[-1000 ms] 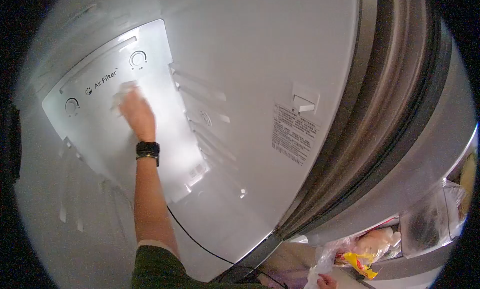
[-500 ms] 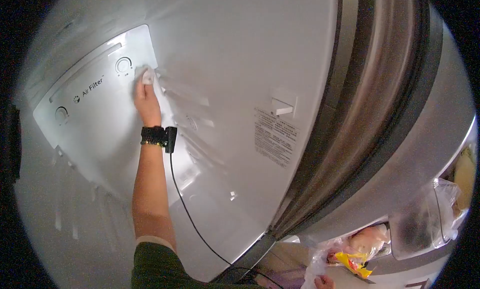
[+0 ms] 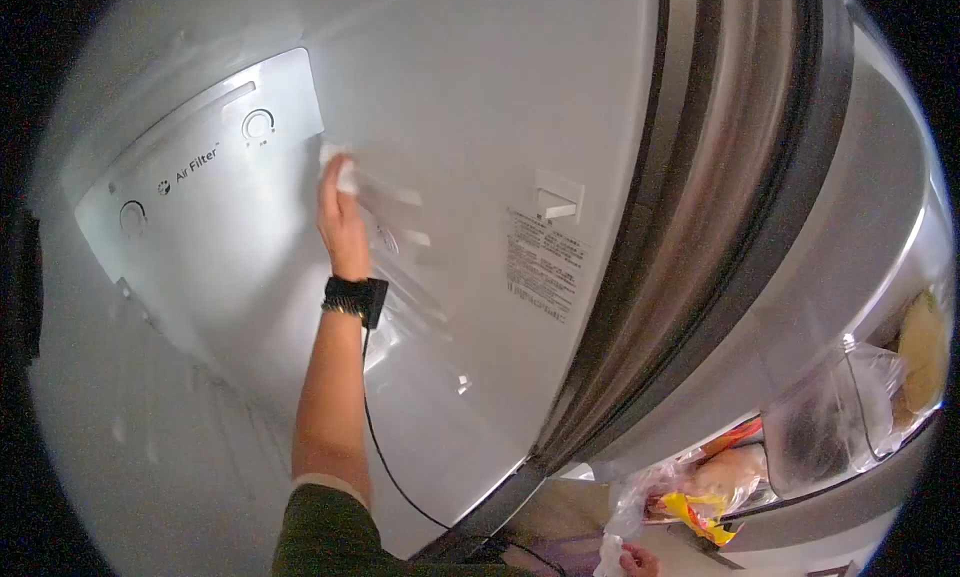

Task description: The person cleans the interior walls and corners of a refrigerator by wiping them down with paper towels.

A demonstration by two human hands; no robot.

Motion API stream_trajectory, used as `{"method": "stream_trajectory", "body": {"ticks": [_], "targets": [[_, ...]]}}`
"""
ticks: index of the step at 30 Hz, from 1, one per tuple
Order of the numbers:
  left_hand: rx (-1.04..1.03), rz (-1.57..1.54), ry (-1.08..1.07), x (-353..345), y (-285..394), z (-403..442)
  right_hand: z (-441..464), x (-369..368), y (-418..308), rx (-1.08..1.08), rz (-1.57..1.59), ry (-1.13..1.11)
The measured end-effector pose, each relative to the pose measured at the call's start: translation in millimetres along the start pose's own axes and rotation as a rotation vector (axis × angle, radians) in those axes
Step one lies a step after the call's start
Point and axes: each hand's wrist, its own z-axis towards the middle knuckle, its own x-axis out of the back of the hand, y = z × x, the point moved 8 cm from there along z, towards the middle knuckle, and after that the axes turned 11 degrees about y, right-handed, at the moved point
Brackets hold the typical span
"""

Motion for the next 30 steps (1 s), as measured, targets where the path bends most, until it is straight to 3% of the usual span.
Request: {"method": "stream_trajectory", "body": {"ticks": [4, 7, 10, 14, 21, 24, 27, 30], "targets": [[0.251, 0.095, -0.061, -11.7, -63.7, 28.5, 1.0, 6.6, -0.3, -0.018, -0.017, 0.032], [0.108, 0.213, -0.010, -10.7, -62.1, 33.2, -8.4, 9.5, 0.9, -0.029, -0.013, 0.034], [0.173, 0.184, 0.059, -11.7, -55.7, 27.4, -15.6, 6.2, 3.5, -0.058, 0.040, 0.030], [-0.023, 0.110, 0.121, -10.7, -37.0, 18.3, -24.1, 1.3, -25.1, 0.021, 0.122, 0.033], [-0.189, -0.070, 0.058, -4.4, 75.9, -47.3, -17.6, 1.1, -18.3, -0.040, 0.047, -0.022], [-0.340, -0.039, -0.127, -6.0, 91.4, -73.0, -8.1, -5.5, -15.6, -0.008, 0.053, -0.023], [-0.437, 0.089, -0.175, -4.3, 68.6, -73.9, -1.7, -3.2, -10.3, -0.006, 0.010, -0.014], [-0.028, 0.089, 0.048, 7.3, 6.2, -30.4, -3.0, -1.1, -20.7, 0.029, -0.012, -0.004]]}}
